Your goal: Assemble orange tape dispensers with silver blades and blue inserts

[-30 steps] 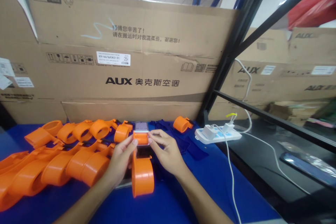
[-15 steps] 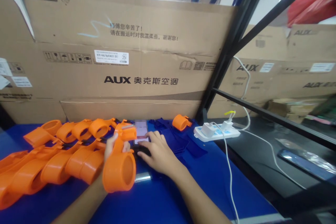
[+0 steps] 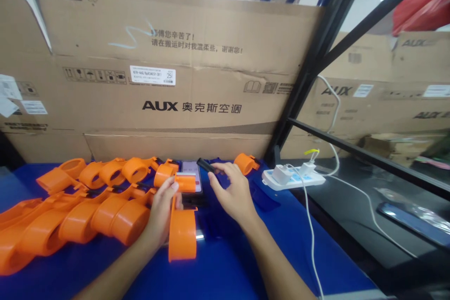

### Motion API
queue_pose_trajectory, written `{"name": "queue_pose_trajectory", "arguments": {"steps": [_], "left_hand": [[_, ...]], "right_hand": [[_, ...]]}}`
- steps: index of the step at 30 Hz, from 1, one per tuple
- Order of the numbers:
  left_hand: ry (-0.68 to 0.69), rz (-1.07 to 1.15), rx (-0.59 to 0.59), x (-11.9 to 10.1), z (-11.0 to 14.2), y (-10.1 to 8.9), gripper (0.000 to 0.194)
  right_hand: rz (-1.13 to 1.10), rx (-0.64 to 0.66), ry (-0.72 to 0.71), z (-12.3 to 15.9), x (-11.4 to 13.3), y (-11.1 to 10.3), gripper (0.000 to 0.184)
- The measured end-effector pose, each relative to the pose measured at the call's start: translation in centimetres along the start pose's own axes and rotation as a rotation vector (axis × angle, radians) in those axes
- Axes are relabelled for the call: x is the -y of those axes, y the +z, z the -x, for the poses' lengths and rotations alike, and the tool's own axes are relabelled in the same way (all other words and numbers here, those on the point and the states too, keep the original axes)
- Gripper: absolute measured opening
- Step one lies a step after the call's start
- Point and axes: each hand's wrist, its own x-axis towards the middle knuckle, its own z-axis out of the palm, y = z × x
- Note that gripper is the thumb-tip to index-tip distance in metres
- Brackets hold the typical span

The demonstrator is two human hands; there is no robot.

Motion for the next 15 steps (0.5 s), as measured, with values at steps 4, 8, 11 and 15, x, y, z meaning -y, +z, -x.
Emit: {"name": "queue_pose_trajectory", "arguments": {"steps": [4,8,11,15], "left_hand": [[0.031,-0.068,-0.012,0.9,-0.2,-0.3,0.037],[0.044,-0.086,0.047,1.6,-0.5,-0.7,0.045],[0.052,-0.090,0.056,1.7,-0.6,-0.7,0.045],[0.068,-0.079,0.056,1.5,-0.5,-0.6,0.042]], "right_hand": [[-0.090,0.087,-0.127,0.1,1.0,-0.4,0.018],[-0.091,0.166,-0.194,0.4,1.6,-0.1,0.020],[-0.071,0.154,-0.192,0.5,1.6,-0.1,0.019],[-0.070,0.127,-0.185,0.4,1.5,-0.2,0.019]]}}
